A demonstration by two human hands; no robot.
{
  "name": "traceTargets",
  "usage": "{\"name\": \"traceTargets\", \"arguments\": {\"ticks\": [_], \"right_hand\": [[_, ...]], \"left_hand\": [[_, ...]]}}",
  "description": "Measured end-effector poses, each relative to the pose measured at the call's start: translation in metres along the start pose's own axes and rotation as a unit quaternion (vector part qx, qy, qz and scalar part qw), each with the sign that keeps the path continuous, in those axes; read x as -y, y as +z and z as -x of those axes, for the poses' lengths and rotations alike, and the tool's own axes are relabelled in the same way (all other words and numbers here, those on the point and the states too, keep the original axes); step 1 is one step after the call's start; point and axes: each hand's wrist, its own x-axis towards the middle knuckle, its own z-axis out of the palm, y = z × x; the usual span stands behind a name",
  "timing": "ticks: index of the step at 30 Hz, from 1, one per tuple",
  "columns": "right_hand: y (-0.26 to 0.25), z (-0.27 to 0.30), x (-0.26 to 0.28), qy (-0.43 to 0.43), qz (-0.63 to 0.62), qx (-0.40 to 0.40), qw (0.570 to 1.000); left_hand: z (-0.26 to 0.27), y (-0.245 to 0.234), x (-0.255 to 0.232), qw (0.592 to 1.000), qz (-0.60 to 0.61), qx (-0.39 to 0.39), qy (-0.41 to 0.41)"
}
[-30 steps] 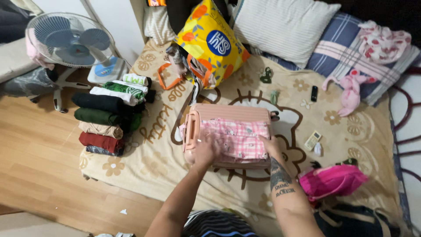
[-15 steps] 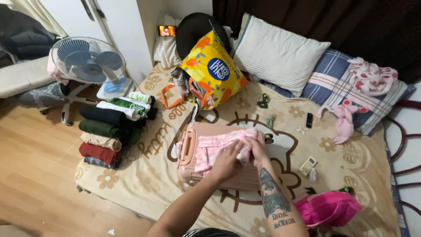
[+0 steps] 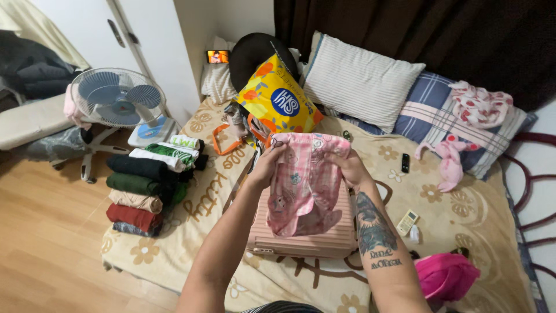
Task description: The person folds several pieces of clothing on a bed, including a white floral garment and a pink checkered garment. They place the folded items into a yellow shopping bag and a pink suitcase. The person also moves a stack of folded clothes and a pink bag on the bed.
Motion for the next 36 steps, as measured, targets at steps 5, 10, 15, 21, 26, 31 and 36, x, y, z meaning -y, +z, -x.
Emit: {"name": "traceTargets", "arguments": {"ticks": [5, 10, 15, 21, 26, 31, 36], "right_hand": [[-0.013, -0.010, -0.021, 0.014, 0.073, -0.083, 0.994], [-0.015, -0.028, -0.015, -0.046, 0.232, -0.186, 0.954], [-0.021, -0.015, -0.011, -0.117, 0.277, -0.200, 0.932], [0.012, 0.079, -0.085, -0.044, 0.420, -0.166, 0.891], [0.065, 0.176, -0.163, 0.114, 0.469, -0.106, 0.869], [0.087, 0.208, -0.188, 0.032, 0.608, -0.043, 0.792], [0.102, 0.221, -0.181, 0.025, 0.621, -0.020, 0.783]], "left_hand": [[-0.020, -0.017, -0.002, 0.990, -0.102, 0.082, 0.042], [-0.074, -0.007, -0.030, 0.952, -0.296, 0.057, 0.053], [-0.084, 0.004, -0.043, 0.938, -0.320, 0.111, 0.071], [-0.004, -0.052, 0.023, 0.813, -0.538, 0.159, 0.155], [0.097, -0.114, 0.111, 0.735, -0.634, 0.209, 0.119], [0.141, -0.146, 0.147, 0.649, -0.703, 0.253, 0.144], [0.157, -0.149, 0.151, 0.660, -0.694, 0.228, 0.177]]}}
